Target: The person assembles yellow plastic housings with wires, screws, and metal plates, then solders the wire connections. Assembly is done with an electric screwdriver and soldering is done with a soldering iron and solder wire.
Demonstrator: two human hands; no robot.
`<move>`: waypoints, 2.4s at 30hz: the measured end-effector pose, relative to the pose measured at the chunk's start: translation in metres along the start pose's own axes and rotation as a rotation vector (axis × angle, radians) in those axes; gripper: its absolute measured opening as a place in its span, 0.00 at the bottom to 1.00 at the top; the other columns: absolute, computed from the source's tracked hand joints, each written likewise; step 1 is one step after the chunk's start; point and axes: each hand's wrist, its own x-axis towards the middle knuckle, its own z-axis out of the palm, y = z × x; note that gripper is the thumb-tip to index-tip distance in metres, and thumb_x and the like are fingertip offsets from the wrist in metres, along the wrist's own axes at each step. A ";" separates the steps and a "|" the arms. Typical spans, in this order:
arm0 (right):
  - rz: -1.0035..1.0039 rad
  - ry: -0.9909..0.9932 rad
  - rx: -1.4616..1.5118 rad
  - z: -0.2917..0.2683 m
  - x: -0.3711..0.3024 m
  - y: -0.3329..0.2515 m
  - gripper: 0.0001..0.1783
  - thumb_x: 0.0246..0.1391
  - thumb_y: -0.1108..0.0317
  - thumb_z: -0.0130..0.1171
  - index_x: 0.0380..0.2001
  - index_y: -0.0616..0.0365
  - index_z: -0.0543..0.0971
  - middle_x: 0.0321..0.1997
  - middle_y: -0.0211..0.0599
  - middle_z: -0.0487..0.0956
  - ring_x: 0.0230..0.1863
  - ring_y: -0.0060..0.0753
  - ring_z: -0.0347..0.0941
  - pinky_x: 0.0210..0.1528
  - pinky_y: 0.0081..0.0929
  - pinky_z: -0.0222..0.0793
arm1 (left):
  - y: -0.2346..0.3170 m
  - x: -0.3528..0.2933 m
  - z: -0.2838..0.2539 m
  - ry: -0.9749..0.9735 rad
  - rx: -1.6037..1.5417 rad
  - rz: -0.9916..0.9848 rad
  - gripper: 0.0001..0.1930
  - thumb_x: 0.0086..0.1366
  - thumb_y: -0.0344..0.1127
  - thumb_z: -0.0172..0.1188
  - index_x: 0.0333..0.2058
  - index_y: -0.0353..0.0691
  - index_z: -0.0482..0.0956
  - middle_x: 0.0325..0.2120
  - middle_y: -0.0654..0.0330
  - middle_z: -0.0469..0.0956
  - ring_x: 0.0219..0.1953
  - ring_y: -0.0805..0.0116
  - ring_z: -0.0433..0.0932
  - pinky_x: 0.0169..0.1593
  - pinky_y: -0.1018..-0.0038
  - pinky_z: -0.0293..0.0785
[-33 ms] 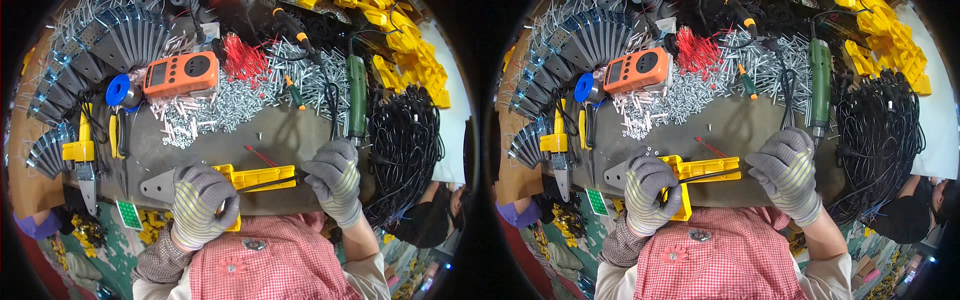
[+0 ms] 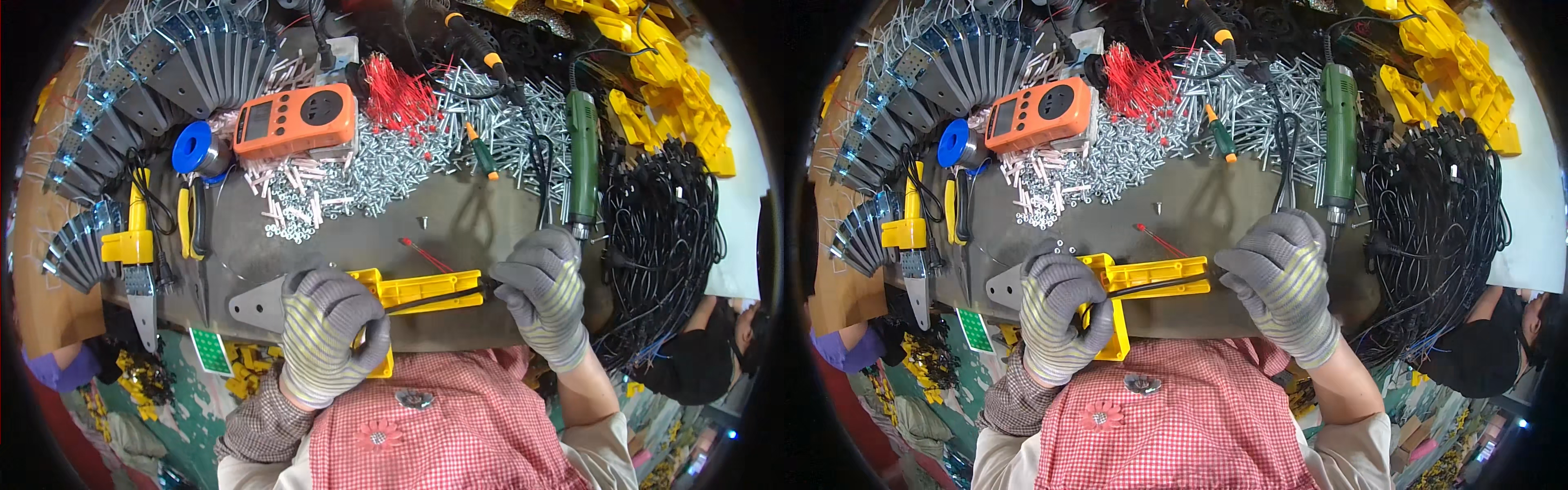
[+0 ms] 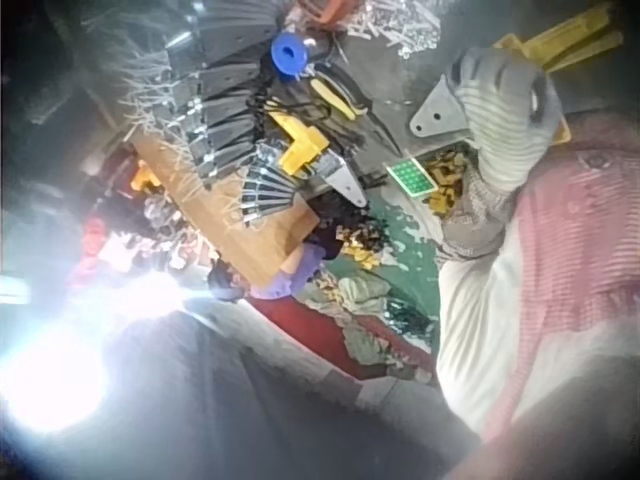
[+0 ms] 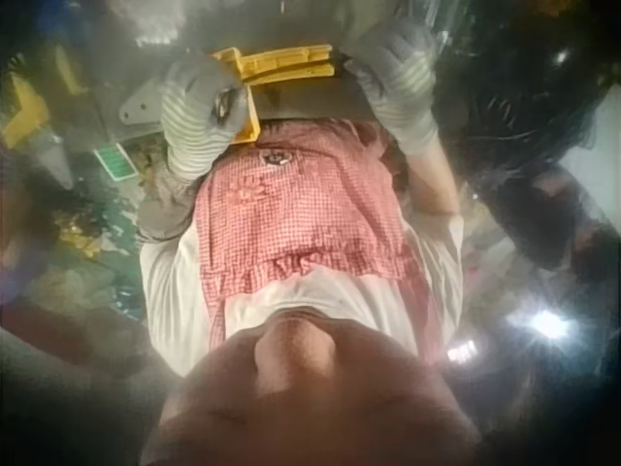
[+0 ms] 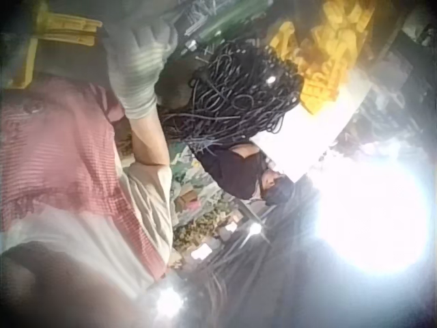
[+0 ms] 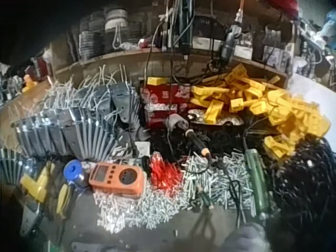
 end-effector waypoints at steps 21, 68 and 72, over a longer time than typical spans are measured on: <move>-0.051 -0.242 0.275 0.042 0.023 -0.048 0.16 0.50 0.74 0.65 0.45 0.59 0.85 0.44 0.41 0.81 0.43 0.50 0.80 0.45 0.42 0.80 | 0.010 0.011 0.008 -0.077 0.249 -0.067 0.13 0.51 0.32 0.72 0.39 0.44 0.88 0.40 0.55 0.79 0.46 0.48 0.77 0.56 0.49 0.71; 0.595 -0.212 -1.136 -0.265 0.173 0.285 0.52 0.51 0.53 0.75 0.77 0.46 0.64 0.63 0.54 0.83 0.64 0.58 0.78 0.67 0.46 0.74 | -0.001 0.001 -0.012 -0.267 0.190 0.241 0.11 0.47 0.37 0.76 0.30 0.49 0.84 0.36 0.67 0.83 0.42 0.64 0.82 0.69 0.44 0.66; 0.682 -0.222 -0.996 -0.265 0.185 0.306 0.49 0.55 0.48 0.71 0.77 0.47 0.65 0.66 0.57 0.81 0.68 0.57 0.77 0.70 0.47 0.72 | -0.007 -0.004 -0.013 -0.271 0.173 0.239 0.11 0.48 0.37 0.76 0.29 0.49 0.83 0.35 0.66 0.83 0.41 0.64 0.83 0.70 0.43 0.65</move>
